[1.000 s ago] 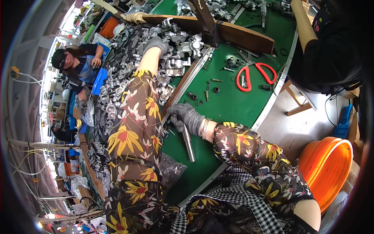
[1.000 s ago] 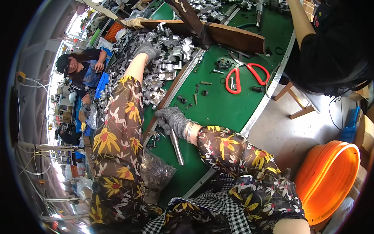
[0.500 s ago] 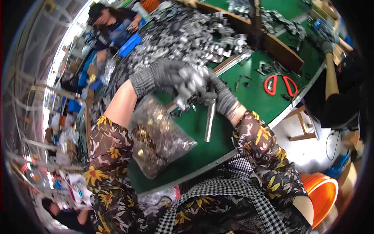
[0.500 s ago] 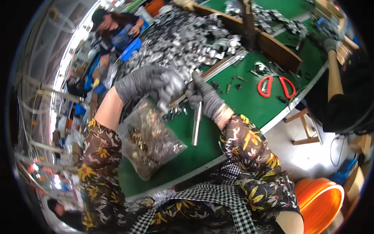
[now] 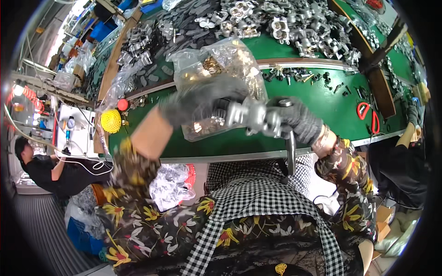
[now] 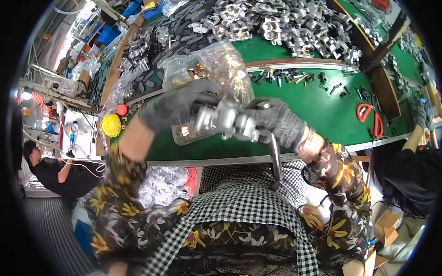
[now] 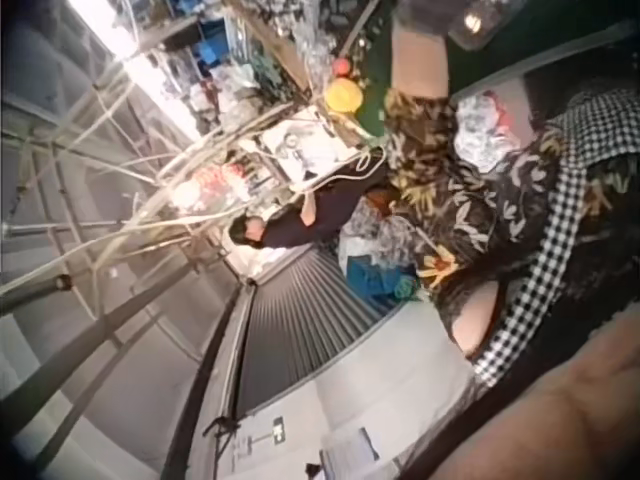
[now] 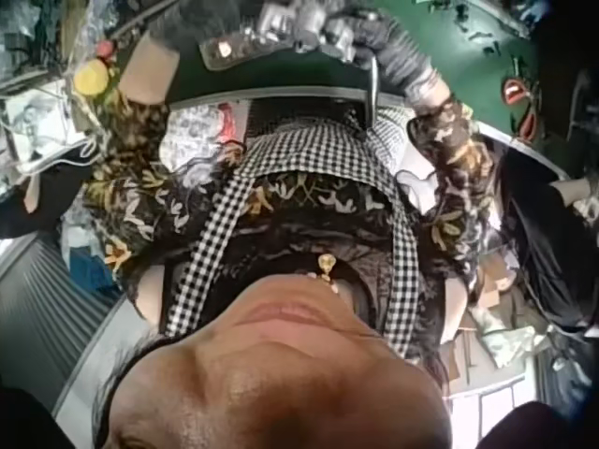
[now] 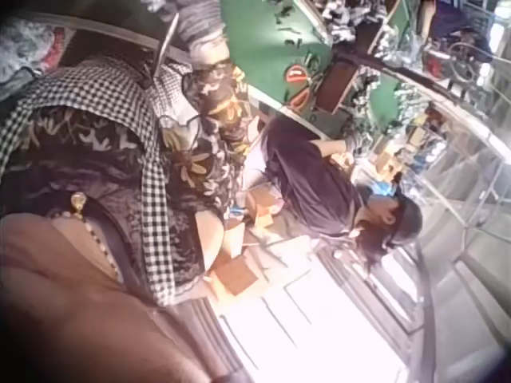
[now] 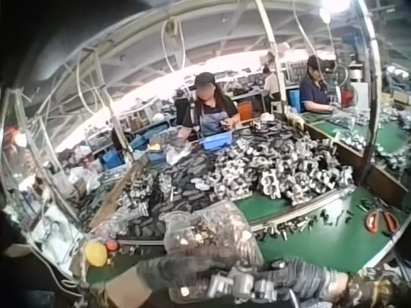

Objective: Packaging small metal components into plastic bags at an assembly station.

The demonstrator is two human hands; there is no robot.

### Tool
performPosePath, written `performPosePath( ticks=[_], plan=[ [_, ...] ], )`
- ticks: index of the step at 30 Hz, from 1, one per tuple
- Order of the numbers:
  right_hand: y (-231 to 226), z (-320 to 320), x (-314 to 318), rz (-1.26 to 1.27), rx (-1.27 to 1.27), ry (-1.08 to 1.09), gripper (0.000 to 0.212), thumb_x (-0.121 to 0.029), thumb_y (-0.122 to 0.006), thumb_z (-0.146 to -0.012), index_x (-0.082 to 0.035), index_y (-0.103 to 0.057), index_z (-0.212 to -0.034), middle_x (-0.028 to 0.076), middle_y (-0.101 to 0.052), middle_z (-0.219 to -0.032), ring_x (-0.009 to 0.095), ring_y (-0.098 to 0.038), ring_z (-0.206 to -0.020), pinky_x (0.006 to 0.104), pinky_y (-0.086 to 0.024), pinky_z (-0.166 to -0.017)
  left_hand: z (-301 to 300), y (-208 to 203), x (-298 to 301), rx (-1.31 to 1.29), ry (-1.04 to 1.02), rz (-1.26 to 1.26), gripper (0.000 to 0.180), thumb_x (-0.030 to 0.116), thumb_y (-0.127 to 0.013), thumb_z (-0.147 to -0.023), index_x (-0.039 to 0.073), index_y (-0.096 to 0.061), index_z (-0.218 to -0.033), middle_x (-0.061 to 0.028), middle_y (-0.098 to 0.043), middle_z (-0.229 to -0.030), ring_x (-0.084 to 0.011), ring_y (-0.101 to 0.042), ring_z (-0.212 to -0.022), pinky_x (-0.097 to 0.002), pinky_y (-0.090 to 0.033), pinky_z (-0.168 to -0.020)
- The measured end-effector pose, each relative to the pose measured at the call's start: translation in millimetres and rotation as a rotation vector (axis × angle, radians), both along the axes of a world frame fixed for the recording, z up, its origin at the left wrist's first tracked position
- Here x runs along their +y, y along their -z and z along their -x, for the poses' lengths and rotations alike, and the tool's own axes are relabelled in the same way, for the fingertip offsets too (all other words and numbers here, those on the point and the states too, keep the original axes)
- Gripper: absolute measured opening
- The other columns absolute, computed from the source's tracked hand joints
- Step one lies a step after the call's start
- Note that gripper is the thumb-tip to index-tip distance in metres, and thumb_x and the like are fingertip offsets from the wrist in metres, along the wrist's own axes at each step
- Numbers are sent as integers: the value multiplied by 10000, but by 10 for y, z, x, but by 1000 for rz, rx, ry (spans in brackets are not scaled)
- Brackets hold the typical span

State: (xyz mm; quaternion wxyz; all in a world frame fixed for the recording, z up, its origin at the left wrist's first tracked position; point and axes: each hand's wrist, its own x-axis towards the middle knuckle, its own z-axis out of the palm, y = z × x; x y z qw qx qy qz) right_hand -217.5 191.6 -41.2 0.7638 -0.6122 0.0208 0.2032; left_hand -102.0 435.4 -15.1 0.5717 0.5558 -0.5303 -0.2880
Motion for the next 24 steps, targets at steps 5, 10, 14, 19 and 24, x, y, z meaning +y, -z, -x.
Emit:
performPosePath(
  ticks=[5, 10, 14, 19, 24],
  plan=[
    [-248, -39, 369, 134, -66, 193, 313, -239, -676, -832, 10, -575, -992, 77, -591, -653, 90, -539, -461, 194, -376, -344, 966, 556, 28, 1205, -448, 294, 728, 577, -545, -831, 116, -341, -1357, -149, -453, -1295, -319, -476, -1160, -509, -388, -992],
    [-214, 9, 781, 432, -340, -138, 497, -379, -761, -726, -6, -612, -1018, 105, -659, -869, 194, -623, -816, 308, -497, -781, 1226, 493, 3, 1213, -625, 692, 275, 358, -637, -831, 116, -544, -922, 42, -504, -664, -116, -523, -680, -303, -461, -654],
    [-497, -532, 742, 724, -413, -250, 278, -295, -679, -826, -42, -664, -942, 86, -663, -812, 149, -626, -684, 281, -506, -572, 1313, 568, 364, 1445, -684, 718, 222, 336, -656, -815, 139, -553, -811, 50, -469, -546, -187, -595, -769, -359, -502, -723],
    [-517, -1782, 1288, 1245, -534, -282, 256, -169, -552, -875, -40, -620, -1085, 108, -651, -743, 171, -610, -576, 272, -536, -562, 1350, 888, 619, 1456, -652, 686, 356, 316, -656, -811, 65, -565, -1048, -3, -582, -677, -299, -610, -970, -517, -490, -876],
    [-94, -2213, 1233, 1636, -494, -368, 282, -161, -526, -902, -131, -593, -1175, 102, -648, -1020, 204, -643, -880, 355, -529, -768, 1368, 556, 409, 1451, -676, 610, 275, 296, -670, -795, 108, -474, -839, -25, -563, -749, -264, -599, -836, -538, -479, -882]
  ],
)
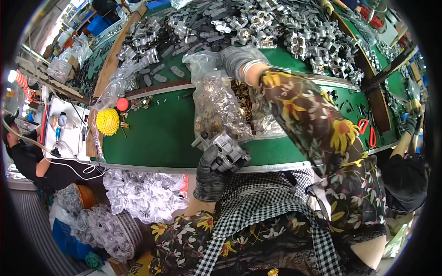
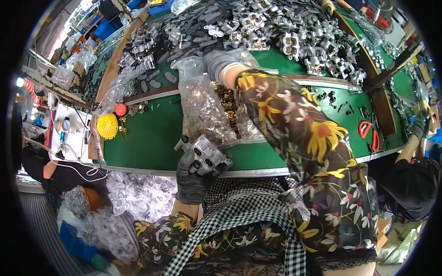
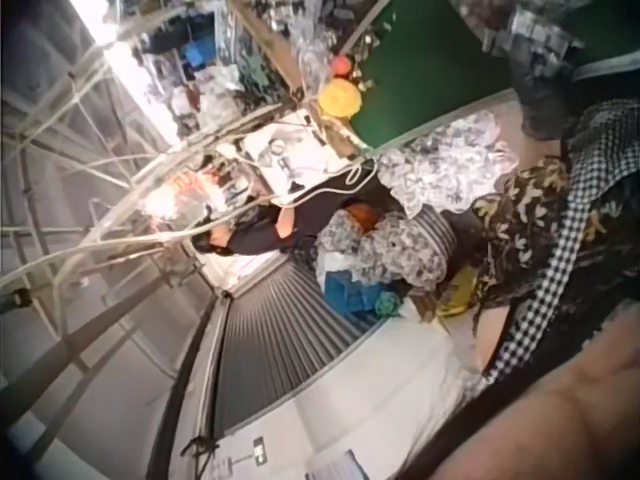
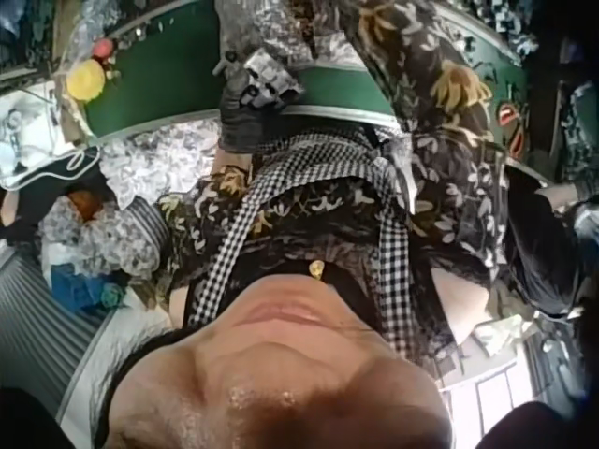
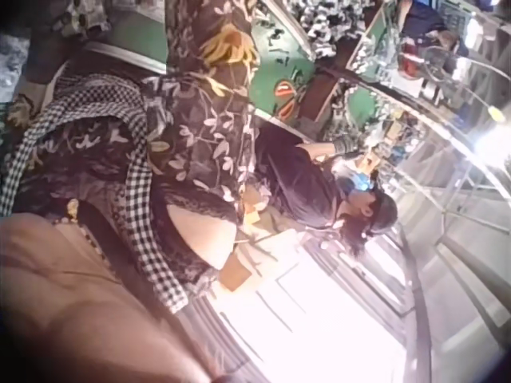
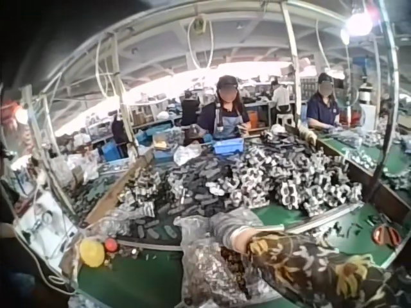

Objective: Packaging small metal components into plastic bags at an assembly station.

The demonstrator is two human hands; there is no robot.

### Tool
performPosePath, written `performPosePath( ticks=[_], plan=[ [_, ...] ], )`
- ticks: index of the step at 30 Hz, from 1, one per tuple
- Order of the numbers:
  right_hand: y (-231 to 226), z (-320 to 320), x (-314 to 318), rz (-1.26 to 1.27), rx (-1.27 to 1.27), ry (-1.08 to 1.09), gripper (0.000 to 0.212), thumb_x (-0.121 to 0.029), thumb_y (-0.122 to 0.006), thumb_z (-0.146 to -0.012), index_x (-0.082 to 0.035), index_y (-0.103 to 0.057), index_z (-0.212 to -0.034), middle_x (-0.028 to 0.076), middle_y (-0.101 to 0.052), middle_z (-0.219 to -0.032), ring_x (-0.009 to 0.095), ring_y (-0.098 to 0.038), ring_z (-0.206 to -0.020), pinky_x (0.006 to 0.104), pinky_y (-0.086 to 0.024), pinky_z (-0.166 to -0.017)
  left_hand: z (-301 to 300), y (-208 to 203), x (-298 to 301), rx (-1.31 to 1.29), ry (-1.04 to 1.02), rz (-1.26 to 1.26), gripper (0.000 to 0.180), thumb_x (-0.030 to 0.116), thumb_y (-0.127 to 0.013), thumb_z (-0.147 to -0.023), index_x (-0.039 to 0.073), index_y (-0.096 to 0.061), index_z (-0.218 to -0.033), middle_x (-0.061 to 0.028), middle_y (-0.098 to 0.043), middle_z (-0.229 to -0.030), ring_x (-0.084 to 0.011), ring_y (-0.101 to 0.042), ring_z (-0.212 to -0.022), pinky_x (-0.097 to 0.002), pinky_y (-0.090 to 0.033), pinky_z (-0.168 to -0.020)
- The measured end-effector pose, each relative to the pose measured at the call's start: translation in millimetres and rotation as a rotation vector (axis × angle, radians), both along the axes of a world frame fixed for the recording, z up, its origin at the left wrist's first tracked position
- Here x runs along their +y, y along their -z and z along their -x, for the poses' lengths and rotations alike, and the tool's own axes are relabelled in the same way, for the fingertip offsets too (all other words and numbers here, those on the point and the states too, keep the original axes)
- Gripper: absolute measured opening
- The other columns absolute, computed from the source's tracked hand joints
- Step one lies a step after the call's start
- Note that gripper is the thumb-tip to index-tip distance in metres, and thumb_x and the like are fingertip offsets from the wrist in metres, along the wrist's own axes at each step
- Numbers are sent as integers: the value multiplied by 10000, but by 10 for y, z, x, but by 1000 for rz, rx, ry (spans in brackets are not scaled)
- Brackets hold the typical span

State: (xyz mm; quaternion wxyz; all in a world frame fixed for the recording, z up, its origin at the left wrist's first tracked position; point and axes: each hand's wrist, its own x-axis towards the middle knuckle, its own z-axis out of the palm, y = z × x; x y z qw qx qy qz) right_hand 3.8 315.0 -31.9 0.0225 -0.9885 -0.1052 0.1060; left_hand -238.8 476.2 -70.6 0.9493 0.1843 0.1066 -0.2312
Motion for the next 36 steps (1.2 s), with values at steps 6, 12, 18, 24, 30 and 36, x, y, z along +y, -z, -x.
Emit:
performPosePath(
  ticks=[6, 12, 18, 24, 30, 36],
  plan=[
    [-223, 101, 173, -3, 152, 60, 276, -250, -522, -912, -80, -618, -1107, 99, -659, -1048, 226, -637, -932, 358, -491, -878, 32, 25, 63, 154, -60, -128, 269, 280, -677, -791, 150, -497, -639, 33, -462, -539, -202, -589, -653, -474, -520, -805],
    [-372, 324, -418, -562, -55, 251, 247, -250, -710, -800, -95, -677, -989, 68, -651, -722, 111, -488, -471, 268, -466, -463, 5, 164, 70, -3, 57, 54, 437, 279, -661, -806, 50, -510, -1147, -128, -606, -995, -309, -623, -917, -438, -551, -777],
    [-56, 497, -482, -925, 57, 402, 254, -221, -750, -759, -81, -677, -958, 62, -671, -808, 87, -537, -561, 231, -469, -509, -78, 89, -120, -57, 95, -125, 395, 348, -672, -796, 40, -550, -1010, -173, -628, -945, -401, -618, -926, -476, -553, -731],
    [-140, 441, -355, -214, -29, -2, 220, -227, -690, -814, -80, -676, -976, 77, -676, -820, 123, -598, -684, 241, -497, -609, -24, 97, -194, -36, 104, -159, 325, 351, -659, -799, 48, -552, -848, -196, -630, -869, -438, -619, -874, -462, -563, -677],
    [-338, 617, -519, -1024, 72, 251, 260, -209, -675, -833, -21, -622, -1004, 63, -633, -708, 66, -475, -415, 219, -371, -341, -23, 74, -137, -32, 46, -194, 336, 379, -672, -792, 62, -559, -794, -163, -624, -754, -427, -616, -902, -525, -546, -728],
    [-556, 1154, -595, -1231, 288, -11, 270, -229, -676, -826, -6, -630, -971, 28, -614, -676, 68, -483, -389, 190, -377, -341, -154, -120, -108, -35, 128, -232, 643, 541, -634, -775, 66, -500, -1188, -129, -600, -1077, -295, -617, -950, -528, -510, -831]
  ],
)
